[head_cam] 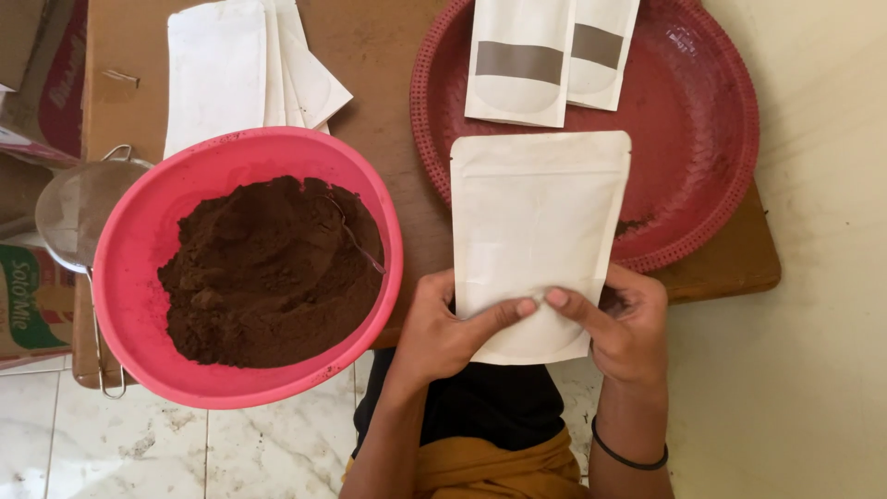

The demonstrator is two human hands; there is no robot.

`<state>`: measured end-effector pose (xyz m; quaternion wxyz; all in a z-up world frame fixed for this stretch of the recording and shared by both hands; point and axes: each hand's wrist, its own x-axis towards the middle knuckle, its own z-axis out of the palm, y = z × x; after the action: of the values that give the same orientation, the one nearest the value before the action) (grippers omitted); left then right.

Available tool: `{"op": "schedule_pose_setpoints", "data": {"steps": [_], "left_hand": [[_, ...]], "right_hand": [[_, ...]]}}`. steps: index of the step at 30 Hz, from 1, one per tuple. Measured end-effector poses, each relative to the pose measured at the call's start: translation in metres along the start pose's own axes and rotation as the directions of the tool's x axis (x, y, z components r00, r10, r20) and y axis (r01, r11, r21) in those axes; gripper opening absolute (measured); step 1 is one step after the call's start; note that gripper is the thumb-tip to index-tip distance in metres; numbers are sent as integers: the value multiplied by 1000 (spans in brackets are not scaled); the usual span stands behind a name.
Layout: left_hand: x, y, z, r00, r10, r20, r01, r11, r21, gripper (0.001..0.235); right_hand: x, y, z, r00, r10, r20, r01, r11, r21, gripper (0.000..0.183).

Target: Filling white pouches with coffee grounds using a spoon and then folding the top to seal them.

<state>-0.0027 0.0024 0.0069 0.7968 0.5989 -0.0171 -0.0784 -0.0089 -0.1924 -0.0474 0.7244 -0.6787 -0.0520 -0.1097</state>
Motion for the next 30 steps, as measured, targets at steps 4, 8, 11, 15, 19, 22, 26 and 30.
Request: {"op": "schedule_pose_setpoints", "data": {"steps": [4,8,11,15,19,22,26,30], "left_hand": [[2,-15,-2,999,-2,-42,2,1000,-4,23],[3,-13,-3,998,49,-34,-48,999,15,21],[3,-13,-3,998,59,-13,-59,998,28,24],[2,-10,2,999,10,-38,-10,1000,8,23],[2,-16,-2,995,-23,-96,27,999,38,27],[2,-11,-4,998,-13,-63,15,1000,23,22],[1,-7,-2,999,19,-49,-16,998,62,27],[-2,-20,-4,996,-43,-78,48,997,57,31]], "right_hand": [[0,16,-7,1000,19,-22,-18,998,59,22],[6,-8,7,1000,12,28,-13,999,34,31],[2,-7,7,998,-12,58,12,1000,-4,34],[-2,6,1,1000,-9,8,8,998,56,24],[-7,32,-17,1000,0,3,0,998,68,15],[-8,46,-28,1000,27,14,-27,1000,-14,12],[2,-11,3,999,-1,42,3,999,-43,28],[0,-19,8,1000,7,-4,-7,1000,2,19]]}}
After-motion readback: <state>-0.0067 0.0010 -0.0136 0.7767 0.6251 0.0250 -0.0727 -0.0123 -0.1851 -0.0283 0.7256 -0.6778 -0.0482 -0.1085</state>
